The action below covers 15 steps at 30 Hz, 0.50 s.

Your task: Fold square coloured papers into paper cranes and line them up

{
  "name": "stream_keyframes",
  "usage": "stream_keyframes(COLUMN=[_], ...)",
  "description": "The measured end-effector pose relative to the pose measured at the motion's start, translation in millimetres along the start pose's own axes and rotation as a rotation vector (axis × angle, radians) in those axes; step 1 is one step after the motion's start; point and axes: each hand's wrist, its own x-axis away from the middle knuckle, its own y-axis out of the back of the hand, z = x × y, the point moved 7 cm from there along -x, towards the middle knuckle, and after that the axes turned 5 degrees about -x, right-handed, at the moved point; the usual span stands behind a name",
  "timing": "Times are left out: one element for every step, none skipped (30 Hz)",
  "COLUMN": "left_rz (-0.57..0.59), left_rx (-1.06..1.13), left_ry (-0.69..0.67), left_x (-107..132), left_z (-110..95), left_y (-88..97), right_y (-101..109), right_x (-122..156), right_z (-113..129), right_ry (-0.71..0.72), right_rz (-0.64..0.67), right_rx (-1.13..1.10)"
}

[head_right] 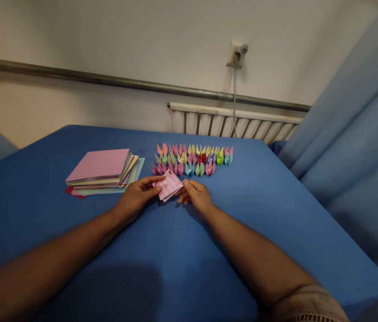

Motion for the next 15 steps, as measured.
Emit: stream_keyframes(left_rz=[-0.008,-0.011,-0.008,-0.001,0.004,0.009,0.016,0.021,0.025,0.027,0.026,0.025,0.023,0.022,0.022], left_rx=[0.032,0.062,0.088,0.107,0.122,0.132,0.137,0.138,0.136,0.133,0.130,0.128,0.126,0.126,0.125], left_ry=[0.011,0.018,0.026,0.033,0.039,0.043,0.047,0.049,0.049,0.048,0.047,0.047,0.047,0.046,0.046], left_x=[-1.0,-1.8,-2.3,-2.5,-2.6,-2.4,-2.2,-1.8,-1.4,-0.9,-0.4,0.0,0.4,0.7,0.8], left_z=[1.0,1.8,2.6,3.5,4.1,4.5,4.6,4.3,3.7,2.9,2.0,1.2,0.6,0.2,0.1], left_y=[1.5,2.4,2.7,2.4,2.0,1.3,0.4,-0.6,-1.5,-2.3,-2.8,-3.2,-3.4,-3.4,-3.3], right_y=[-0.7,-1.5,-2.2,-2.9,-3.5,-4.1,-4.5,-4.8,-4.9,-5.0,-5.1,-5.1,-5.1,-4.9,-4.7], right_x=[0.1,0.3,0.4,0.5,0.6,0.6,0.6,0.6,0.5,0.5,0.4,0.3,0.0,-0.3,-0.8], right_z=[-0.1,0.3,1.2,2.3,3.3,4.0,4.4,4.5,4.3,4.1,4.0,4.0,4.1,4.0,3.9], right_ry=[0.000,0.007,0.021,0.041,0.060,0.075,0.085,0.088,0.087,0.084,0.082,0.081,0.081,0.081,0.082], right_rz=[0.017,0.033,0.046,0.057,0.065,0.071,0.075,0.077,0.077,0.078,0.079,0.081,0.082,0.081,0.079], right_rx=[-0.013,-0.015,-0.007,0.007,0.024,0.039,0.052,0.061,0.067,0.071,0.073,0.075,0.075,0.076,0.076])
